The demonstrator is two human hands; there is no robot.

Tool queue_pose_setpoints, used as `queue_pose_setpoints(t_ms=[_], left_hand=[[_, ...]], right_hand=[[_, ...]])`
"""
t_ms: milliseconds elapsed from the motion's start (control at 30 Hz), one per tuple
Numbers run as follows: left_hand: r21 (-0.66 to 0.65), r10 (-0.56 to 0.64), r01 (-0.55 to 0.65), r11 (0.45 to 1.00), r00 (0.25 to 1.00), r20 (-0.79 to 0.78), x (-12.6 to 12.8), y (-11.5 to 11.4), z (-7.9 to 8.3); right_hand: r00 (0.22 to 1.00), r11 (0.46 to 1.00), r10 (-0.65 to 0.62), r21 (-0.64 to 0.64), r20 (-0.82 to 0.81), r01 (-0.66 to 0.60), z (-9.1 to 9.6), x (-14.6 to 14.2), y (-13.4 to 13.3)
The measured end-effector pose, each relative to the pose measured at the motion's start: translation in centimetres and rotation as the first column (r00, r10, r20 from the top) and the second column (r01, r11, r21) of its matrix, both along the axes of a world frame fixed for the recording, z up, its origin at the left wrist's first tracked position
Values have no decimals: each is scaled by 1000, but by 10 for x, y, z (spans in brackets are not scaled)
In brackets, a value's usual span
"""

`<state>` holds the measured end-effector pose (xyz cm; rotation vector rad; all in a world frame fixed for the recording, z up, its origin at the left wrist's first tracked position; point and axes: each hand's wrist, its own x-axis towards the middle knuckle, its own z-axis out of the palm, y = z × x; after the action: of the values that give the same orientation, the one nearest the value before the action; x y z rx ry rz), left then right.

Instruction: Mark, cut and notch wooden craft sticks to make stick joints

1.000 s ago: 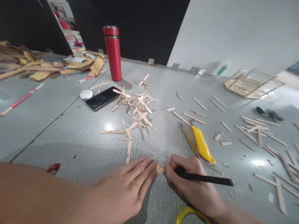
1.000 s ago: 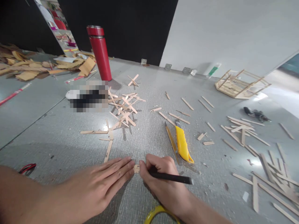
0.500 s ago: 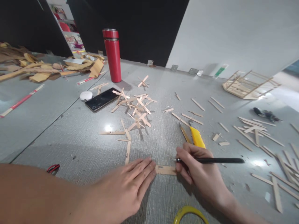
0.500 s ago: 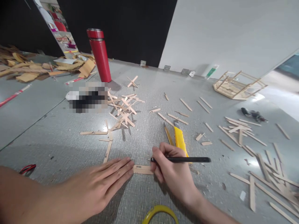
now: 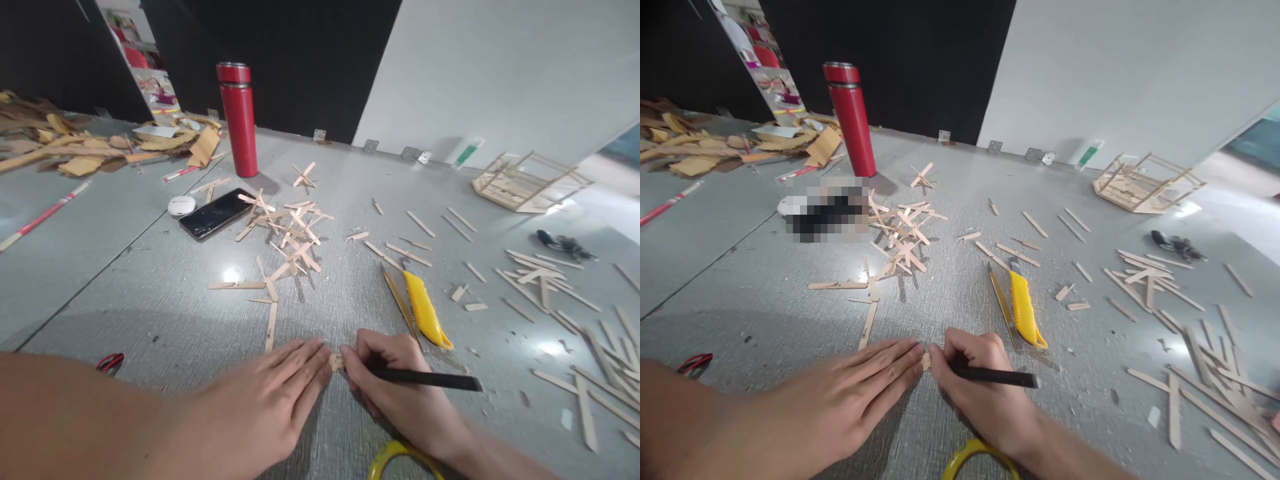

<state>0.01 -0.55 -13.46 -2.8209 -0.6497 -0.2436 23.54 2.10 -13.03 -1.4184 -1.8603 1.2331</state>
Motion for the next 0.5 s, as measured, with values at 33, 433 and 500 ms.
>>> queue_pose_setpoints(t_ms=[33, 433, 500], left_hand=[[1, -2, 2, 1000, 1000, 1, 0, 0, 0], [-11, -4, 4, 1000, 1000, 7, -1, 1, 1], [-15, -3, 3, 1000, 1000, 5, -1, 1, 1]], right_hand=[[1000, 999, 6, 34, 26, -7, -1, 0, 0], [993, 980, 18, 195, 119, -41, -2, -1, 3], [992, 976, 24, 210, 123, -50, -1, -1, 4]])
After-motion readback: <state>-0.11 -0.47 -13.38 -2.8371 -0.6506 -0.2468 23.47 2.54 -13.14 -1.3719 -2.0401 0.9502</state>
